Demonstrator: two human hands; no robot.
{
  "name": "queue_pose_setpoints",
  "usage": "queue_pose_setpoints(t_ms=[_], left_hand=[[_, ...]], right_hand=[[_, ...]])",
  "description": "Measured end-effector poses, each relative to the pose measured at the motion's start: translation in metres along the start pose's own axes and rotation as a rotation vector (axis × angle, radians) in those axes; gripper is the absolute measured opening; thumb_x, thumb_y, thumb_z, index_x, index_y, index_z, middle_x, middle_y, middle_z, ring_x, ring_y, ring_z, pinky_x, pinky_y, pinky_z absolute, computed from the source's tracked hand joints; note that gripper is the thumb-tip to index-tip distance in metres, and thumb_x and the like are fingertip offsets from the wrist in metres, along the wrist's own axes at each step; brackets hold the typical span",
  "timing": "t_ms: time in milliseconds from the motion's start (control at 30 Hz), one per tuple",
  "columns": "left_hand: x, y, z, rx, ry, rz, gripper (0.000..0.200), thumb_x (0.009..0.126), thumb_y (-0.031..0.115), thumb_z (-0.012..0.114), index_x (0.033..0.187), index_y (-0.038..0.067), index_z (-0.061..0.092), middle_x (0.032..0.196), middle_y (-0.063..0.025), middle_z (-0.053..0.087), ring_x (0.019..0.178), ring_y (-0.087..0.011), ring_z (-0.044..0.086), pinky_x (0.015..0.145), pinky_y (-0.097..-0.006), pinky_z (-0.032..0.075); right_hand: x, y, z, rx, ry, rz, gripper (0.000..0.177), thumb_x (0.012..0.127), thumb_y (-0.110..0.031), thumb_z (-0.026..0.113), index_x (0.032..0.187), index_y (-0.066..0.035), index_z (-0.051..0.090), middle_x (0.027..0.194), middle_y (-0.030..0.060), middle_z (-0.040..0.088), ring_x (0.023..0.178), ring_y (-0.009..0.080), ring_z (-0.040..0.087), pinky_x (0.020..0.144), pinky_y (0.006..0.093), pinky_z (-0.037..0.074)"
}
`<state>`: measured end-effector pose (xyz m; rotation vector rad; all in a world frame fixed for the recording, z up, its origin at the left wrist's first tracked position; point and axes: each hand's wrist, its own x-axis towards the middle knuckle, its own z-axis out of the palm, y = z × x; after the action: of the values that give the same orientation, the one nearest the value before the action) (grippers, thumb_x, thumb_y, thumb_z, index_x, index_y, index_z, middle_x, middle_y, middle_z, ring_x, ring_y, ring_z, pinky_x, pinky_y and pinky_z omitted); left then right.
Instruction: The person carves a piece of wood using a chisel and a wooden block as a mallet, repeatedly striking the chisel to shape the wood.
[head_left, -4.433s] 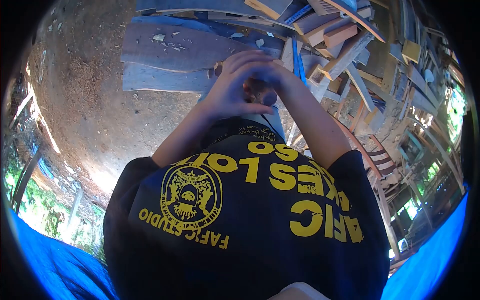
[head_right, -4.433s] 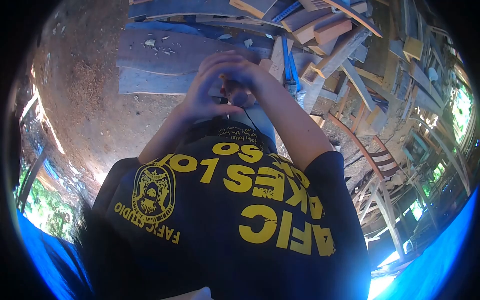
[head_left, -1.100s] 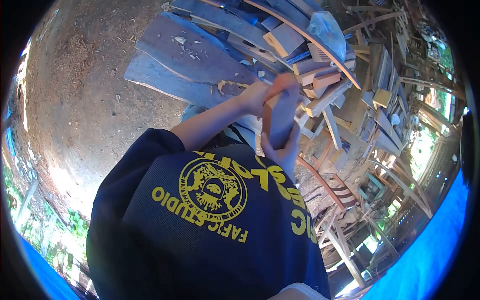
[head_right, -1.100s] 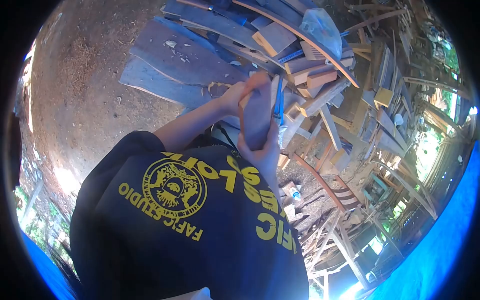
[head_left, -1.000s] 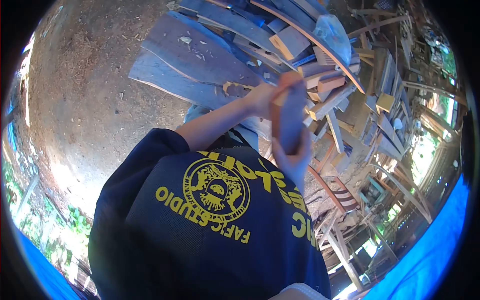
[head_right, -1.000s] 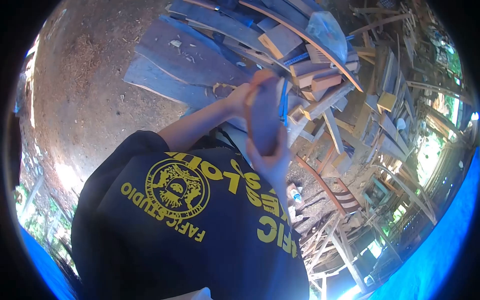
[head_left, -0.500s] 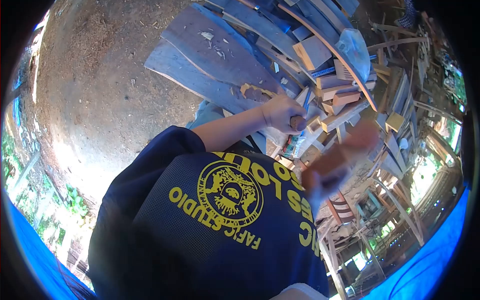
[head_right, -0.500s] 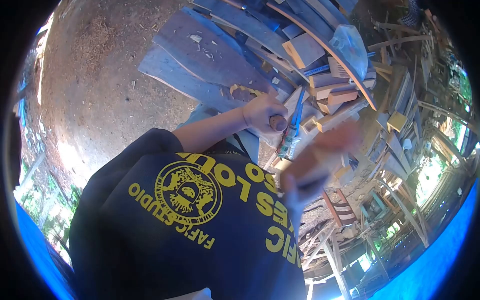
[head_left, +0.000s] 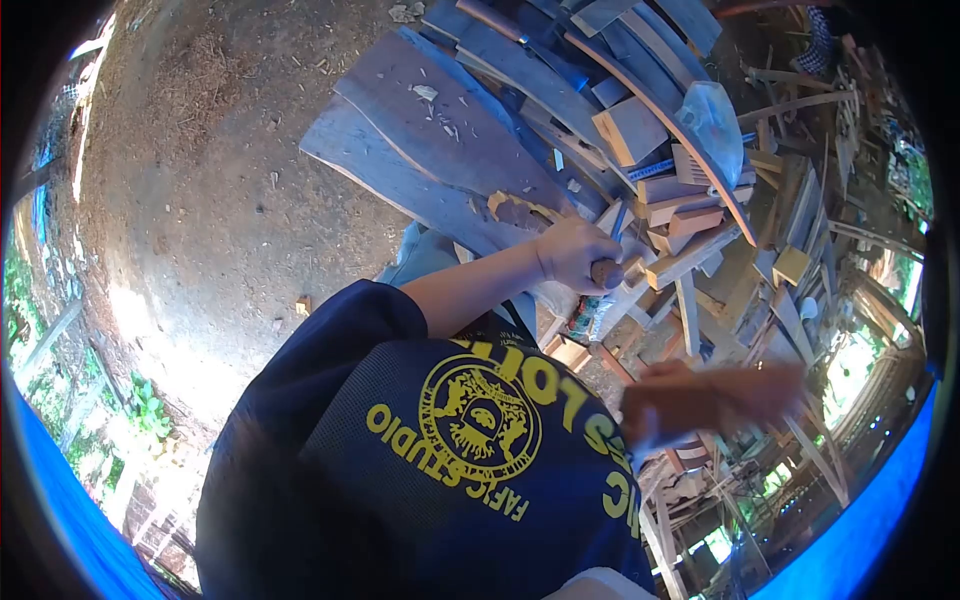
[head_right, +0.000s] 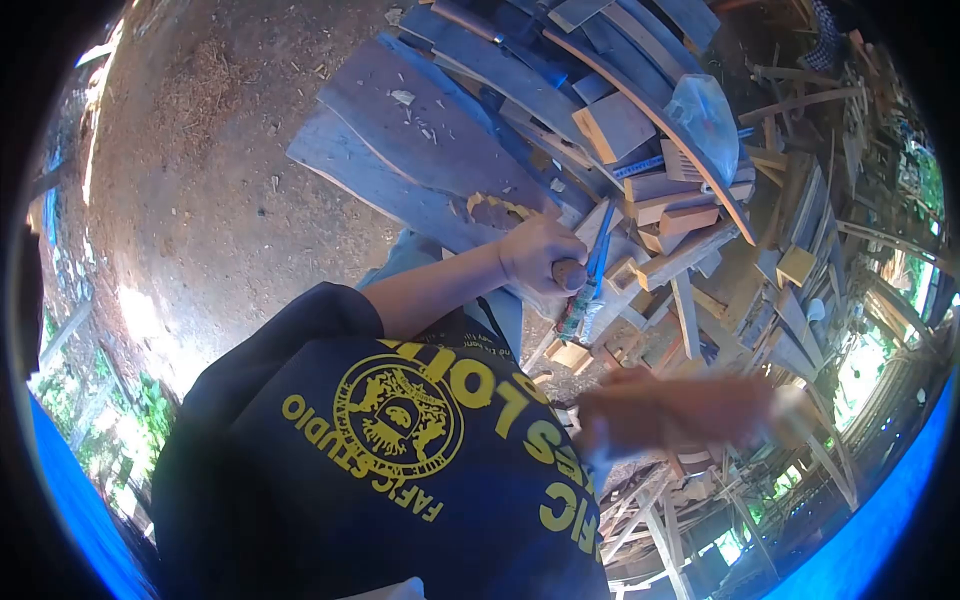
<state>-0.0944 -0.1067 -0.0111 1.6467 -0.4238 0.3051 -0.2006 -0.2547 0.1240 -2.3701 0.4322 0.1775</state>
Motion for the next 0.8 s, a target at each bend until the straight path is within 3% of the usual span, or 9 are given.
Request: queue_pose_setpoints(t_ms=[233, 367, 433, 567, 633, 667, 733, 800], left_hand=[[-0.002, -0.01, 0.002, 0.007, -0.025, -0.021, 0.023, 0.061, 0.027, 0.073, 0.076, 0.013, 0.061, 0.064, -0.0078, 0.059, 0.06, -0.0304, 0.061, 0.053, -0.0406, 0.046], [0.0, -0.006, -0.002, 0.002, -0.032, -0.03, 0.035, 0.055, 0.028, 0.074, 0.087, 0.016, 0.066, 0.071, -0.0095, 0.063, 0.067, -0.032, 0.063, 0.059, -0.0413, 0.049], [0.002, -0.004, -0.003, 0.002, -0.05, -0.044, 0.037, 0.055, 0.028, 0.074, 0.09, 0.017, 0.067, 0.072, -0.0095, 0.064, 0.068, -0.032, 0.063, 0.06, -0.0406, 0.05], [0.003, -0.006, -0.001, -0.032, -0.013, -0.011, 0.038, 0.057, 0.024, 0.077, 0.092, 0.012, 0.068, 0.067, -0.0093, 0.059, 0.061, -0.032, 0.06, 0.056, -0.0397, 0.047], [0.002, -0.004, -0.001, -0.052, -0.026, 0.006, 0.035, 0.057, 0.024, 0.076, 0.089, 0.012, 0.067, 0.067, -0.0094, 0.059, 0.061, -0.0324, 0.059, 0.055, -0.04, 0.046], [0.002, 0.0, -0.002, -0.01, -0.037, -0.024, 0.031, 0.058, 0.024, 0.076, 0.084, 0.012, 0.065, 0.065, -0.0091, 0.058, 0.06, -0.0327, 0.058, 0.055, -0.0389, 0.046], [0.004, 0.005, -0.006, 0.049, -0.053, -0.018, 0.027, 0.059, 0.023, 0.076, 0.08, 0.011, 0.063, 0.063, -0.0089, 0.056, 0.06, -0.033, 0.058, 0.054, -0.0378, 0.046], [0.003, 0.008, -0.008, 0.067, -0.254, -0.253, 0.035, 0.06, 0.021, 0.076, 0.088, 0.009, 0.058, 0.075, -0.0111, 0.058, 0.074, -0.0332, 0.06, 0.069, -0.0401, 0.047]], right_hand=[[0.009, -0.008, 0.007, 0.08, -0.264, 0.05, 0.078, 0.072, -0.014, 0.071, 0.135, 0.002, 0.026, 0.123, 0.022, 0.048, 0.11, 0.0244, 0.05, 0.091, 0.0372, 0.042], [0.013, -0.032, -0.002, 0.097, -0.266, 0.055, 0.071, 0.071, -0.018, 0.071, 0.129, 0.001, 0.033, 0.107, 0.0191, 0.053, 0.101, 0.028, 0.052, 0.088, 0.0398, 0.042], [0.018, -0.028, -0.01, -0.034, -0.3, -0.087, 0.07, 0.072, -0.018, 0.07, 0.128, 0.001, 0.034, 0.102, 0.0193, 0.055, 0.094, 0.0299, 0.055, 0.084, 0.0404, 0.044], [0.019, -0.029, -0.014, 0.087, -0.316, -0.127, 0.068, 0.075, -0.021, 0.067, 0.13, 0.001, 0.033, 0.105, 0.0203, 0.056, 0.093, 0.0302, 0.057, 0.084, 0.0405, 0.045], [0.015, -0.04, -0.021, 0.72, -0.471, 0.298, 0.067, 0.077, -0.027, 0.063, 0.132, 0.0, 0.033, 0.107, 0.0203, 0.054, 0.098, 0.0282, 0.056, 0.088, 0.0393, 0.044], [0.015, -0.033, -0.016, 0.731, -0.458, 0.282, 0.067, 0.077, -0.027, 0.063, 0.132, 0.0, 0.033, 0.107, 0.0203, 0.054, 0.098, 0.0282, 0.056, 0.088, 0.0393, 0.044], [0.017, -0.011, -0.001, 1.092, -0.384, -0.06, 0.069, 0.079, -0.032, 0.06, 0.134, 0.0, 0.032, 0.113, 0.0197, 0.052, 0.104, 0.0256, 0.054, 0.091, 0.0373, 0.043], [0.015, -0.013, -0.005, 1.112, -0.275, -0.049, 0.073, 0.078, -0.033, 0.062, 0.135, 0.001, 0.032, 0.121, 0.0192, 0.048, 0.109, 0.0254, 0.052, 0.091, 0.0371, 0.043]])
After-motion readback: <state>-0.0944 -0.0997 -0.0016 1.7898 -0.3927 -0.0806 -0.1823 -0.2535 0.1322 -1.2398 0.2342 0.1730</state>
